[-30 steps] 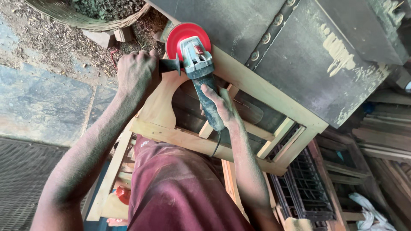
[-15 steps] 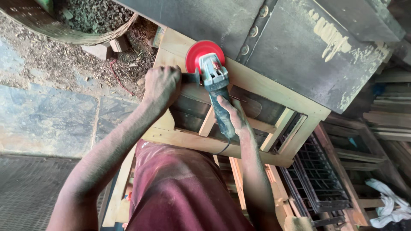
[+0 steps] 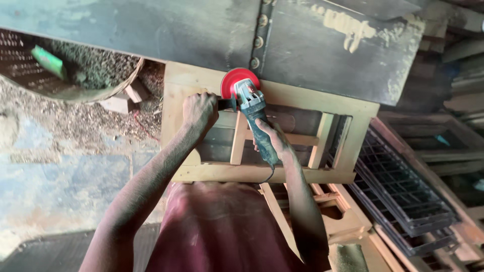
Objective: The person uses an angle grinder with a sanding disc to smooth the surface of a wooden frame. They move the tool along the edges and flat surfaces of the frame, which is resting on a workbench.
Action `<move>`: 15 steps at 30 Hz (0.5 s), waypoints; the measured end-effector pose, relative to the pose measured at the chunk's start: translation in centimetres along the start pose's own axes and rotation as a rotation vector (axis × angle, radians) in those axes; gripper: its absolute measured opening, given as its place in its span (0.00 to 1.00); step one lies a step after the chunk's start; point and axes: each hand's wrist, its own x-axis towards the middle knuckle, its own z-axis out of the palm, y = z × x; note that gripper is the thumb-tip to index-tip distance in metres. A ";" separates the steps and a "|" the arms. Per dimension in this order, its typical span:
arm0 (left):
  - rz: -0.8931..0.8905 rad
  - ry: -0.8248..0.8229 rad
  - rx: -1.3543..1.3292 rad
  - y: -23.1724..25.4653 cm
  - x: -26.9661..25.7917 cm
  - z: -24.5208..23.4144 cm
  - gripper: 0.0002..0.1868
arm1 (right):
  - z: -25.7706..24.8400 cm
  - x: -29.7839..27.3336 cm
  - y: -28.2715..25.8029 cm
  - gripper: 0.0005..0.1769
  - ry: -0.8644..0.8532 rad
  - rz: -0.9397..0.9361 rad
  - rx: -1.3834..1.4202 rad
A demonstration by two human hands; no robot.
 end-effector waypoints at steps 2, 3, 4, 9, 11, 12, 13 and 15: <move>0.036 -0.019 0.032 1.0 0.7 0.3 0.05 | -0.9 -0.6 0.4 0.32 0.027 0.012 0.023; 0.064 -0.003 0.043 1.3 1.1 0.4 0.05 | -1.2 -0.8 0.5 0.32 0.043 0.020 0.037; 0.092 0.014 0.052 1.6 1.6 0.5 0.05 | -1.6 -0.9 0.6 0.32 0.055 0.021 0.055; 0.178 0.005 0.075 4.2 3.8 1.7 0.06 | -4.2 -1.7 2.0 0.35 0.135 0.064 0.138; 0.230 0.048 0.091 5.2 4.3 1.7 0.06 | -4.9 -2.3 2.1 0.36 0.147 0.011 0.105; 0.228 0.011 0.103 5.7 4.7 1.5 0.06 | -5.3 -2.4 1.9 0.37 0.154 -0.018 0.085; 0.219 -0.035 0.112 6.2 4.6 1.5 0.07 | -5.6 -2.7 2.1 0.37 0.151 -0.025 0.093; 0.215 -0.073 0.119 7.0 4.5 1.5 0.08 | -5.9 -3.1 2.5 0.38 0.140 -0.038 0.105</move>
